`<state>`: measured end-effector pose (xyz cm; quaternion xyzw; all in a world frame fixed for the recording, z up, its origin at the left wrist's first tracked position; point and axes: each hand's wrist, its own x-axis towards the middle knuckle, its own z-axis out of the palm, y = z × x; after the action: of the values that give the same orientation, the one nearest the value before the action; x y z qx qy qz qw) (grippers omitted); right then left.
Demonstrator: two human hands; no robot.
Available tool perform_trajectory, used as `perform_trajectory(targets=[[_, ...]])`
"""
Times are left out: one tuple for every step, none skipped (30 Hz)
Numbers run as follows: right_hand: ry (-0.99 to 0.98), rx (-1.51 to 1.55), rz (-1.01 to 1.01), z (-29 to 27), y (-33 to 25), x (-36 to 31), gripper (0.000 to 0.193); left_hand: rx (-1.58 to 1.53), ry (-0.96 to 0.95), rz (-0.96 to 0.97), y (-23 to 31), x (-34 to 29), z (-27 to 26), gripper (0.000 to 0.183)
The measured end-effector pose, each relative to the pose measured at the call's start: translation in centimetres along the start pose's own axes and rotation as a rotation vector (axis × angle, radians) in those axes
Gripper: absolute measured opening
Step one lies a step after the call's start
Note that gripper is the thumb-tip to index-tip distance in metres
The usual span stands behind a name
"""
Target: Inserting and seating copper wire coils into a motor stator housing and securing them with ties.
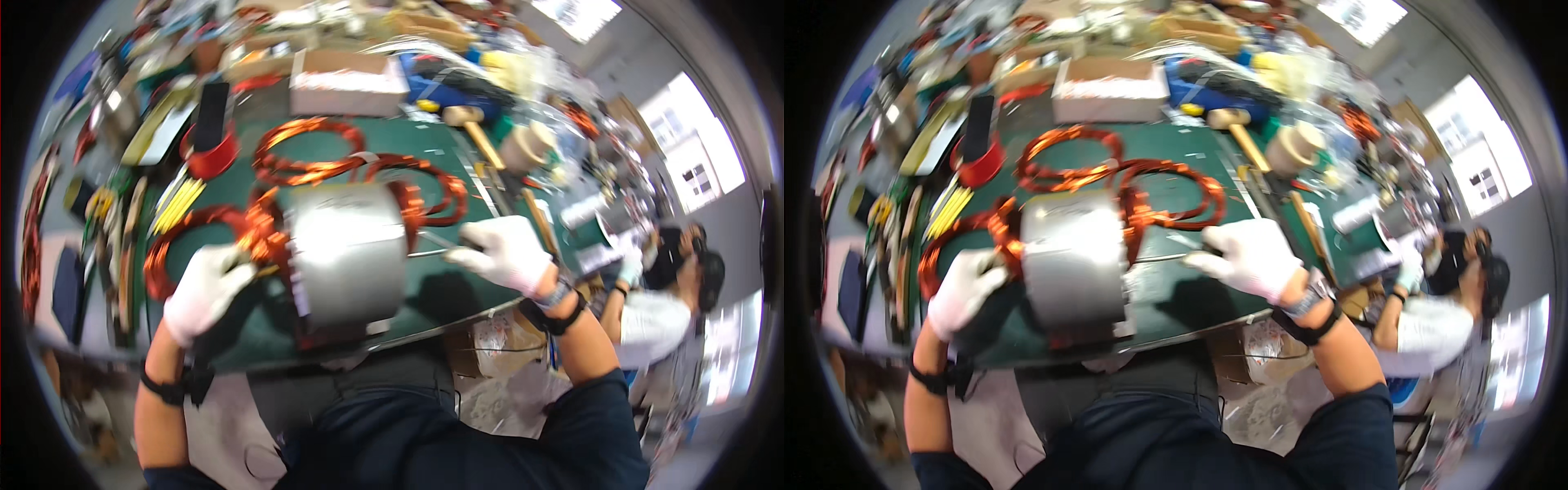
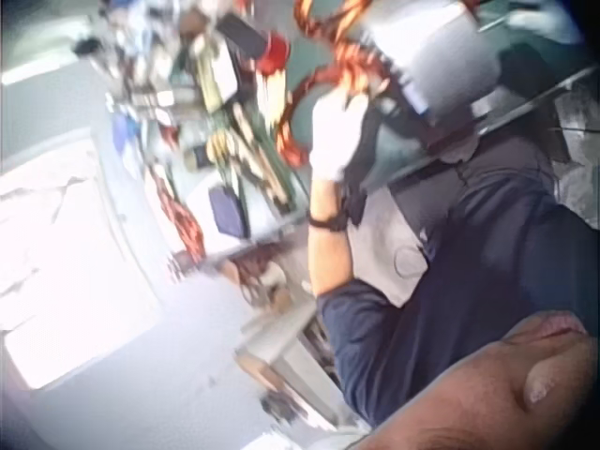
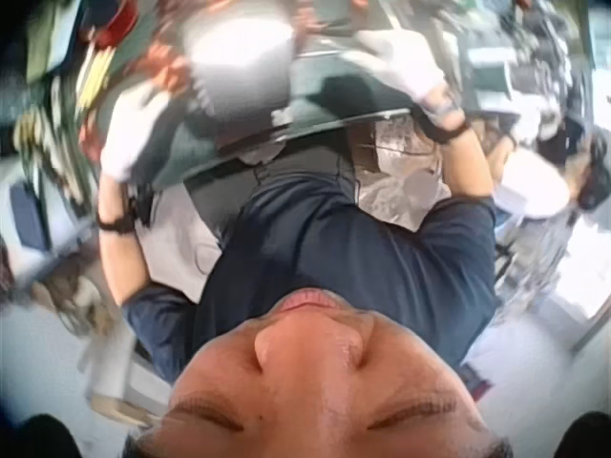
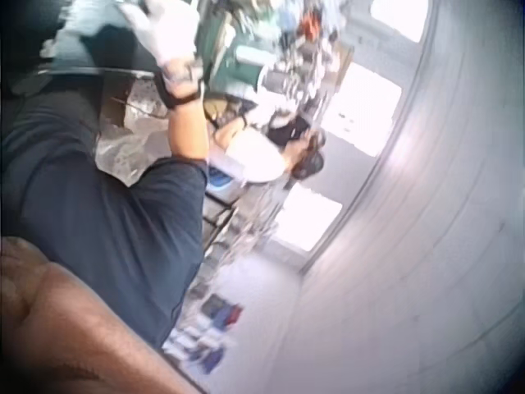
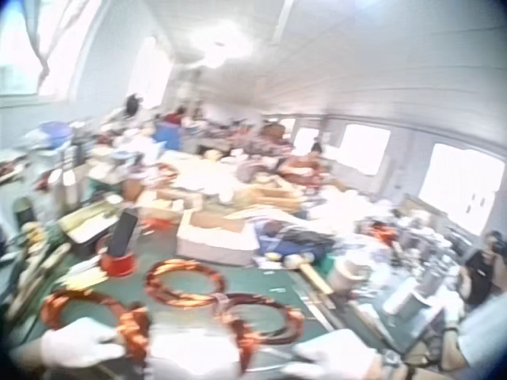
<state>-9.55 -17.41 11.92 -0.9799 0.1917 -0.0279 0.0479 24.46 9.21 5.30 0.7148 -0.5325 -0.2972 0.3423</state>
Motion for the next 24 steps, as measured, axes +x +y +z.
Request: perform_trajectory(targets=[[0.004,0.02,0.021,0.0,0.6,-0.5,0.05,-0.007,-0.014,-0.006,-0.2,0.3,0.3,0.027],[0.008,0.045,0.031,-0.1,1.3,-0.9,0.052,-0.09,-0.029,-0.061,0.1,0.9,0.8,0.024],[-0.002,0.034,0.04,0.1,1.8,-0.8,0.053,-0.063,-0.003,-0.033,0.5,0.7,0.9,0.021],[-0.016,0.014,0.054,0.1,2.0,-0.9,0.055,-0.127,0.083,0.019,0.1,1.1,1.9,0.021],[-0.01,0.017,0.069,0.6,2.8,-1.3,0.056,-0.095,0.064,0.003,2.1,1.6,2.0,0.021],[-0.004,0.023,0.081,0.9,3.2,-1.5,0.058,-0.06,0.048,-0.014,3.9,2.0,2.1,0.022],[-0.032,0.042,0.07,0.6,3.0,-1.3,0.055,-0.088,0.073,0.014,1.8,2.1,2.3,0.022],[-0.061,0.064,0.054,0.2,2.5,-1.1,0.053,-0.118,0.099,0.037,-0.6,2.0,2.2,0.022],[-0.063,0.062,0.023,-0.2,2.5,-1.4,0.055,-0.095,0.084,-0.048,0.1,1.8,1.9,0.021],[-0.102,0.035,0.066,-1.4,2.2,-1.6,0.055,-0.07,0.077,-0.137,0.9,1.4,1.6,0.021],[-0.091,0.044,0.069,-1.8,2.6,-2.0,0.055,-0.052,0.094,-0.161,-0.3,1.1,1.3,0.022],[-0.081,0.055,0.075,-1.6,3.1,-2.3,0.055,-0.035,0.107,-0.186,-1.9,1.0,1.2,0.024],[-0.057,0.073,0.079,-1.2,3.2,-2.5,0.056,-0.094,0.11,-0.192,-1.9,1.0,1.6,0.025],[-0.033,0.09,0.078,-0.8,3.3,-2.6,0.056,-0.154,0.113,-0.201,-1.3,1.1,1.9,0.027],[-0.023,0.09,0.082,-0.2,3.8,-2.5,0.057,-0.133,0.098,-0.184,-0.5,1.6,2.1,0.028],[-0.022,0.074,0.083,0.1,3.7,-2.3,0.059,-0.08,0.139,-0.073,-2.1,2.0,2.4,0.045],[-0.034,0.075,0.087,0.1,3.5,-2.0,0.058,-0.138,0.206,-0.065,-3.8,2.3,3.0,0.043],[-0.047,0.079,0.083,0.0,3.4,-1.9,0.058,-0.196,0.278,-0.062,-5.7,2.4,3.5,0.042],[-0.037,0.078,0.087,-0.2,3.5,-2.2,0.058,-0.148,0.343,-0.037,-5.3,2.8,3.6,0.038],[-0.017,0.089,0.068,-0.3,3.5,-2.4,0.057,-0.142,0.343,-0.029,-4.9,2.9,3.4,0.038],[0.003,0.101,0.046,-0.4,3.6,-2.6,0.057,-0.172,0.232,-0.048,-4.4,2.9,3.1,0.037],[0.011,0.101,0.052,-0.6,3.8,-2.8,0.057,-0.202,0.116,-0.065,-2.7,2.8,3.0,0.035],[0.011,0.115,0.035,-0.8,3.9,-3.1,0.057,-0.196,0.115,-0.06,-1.9,2.4,2.6,0.035],[0.011,0.129,0.017,-1.1,4.0,-3.3,0.058,-0.219,0.068,-0.131,-1.3,2.2,2.1,0.03]])
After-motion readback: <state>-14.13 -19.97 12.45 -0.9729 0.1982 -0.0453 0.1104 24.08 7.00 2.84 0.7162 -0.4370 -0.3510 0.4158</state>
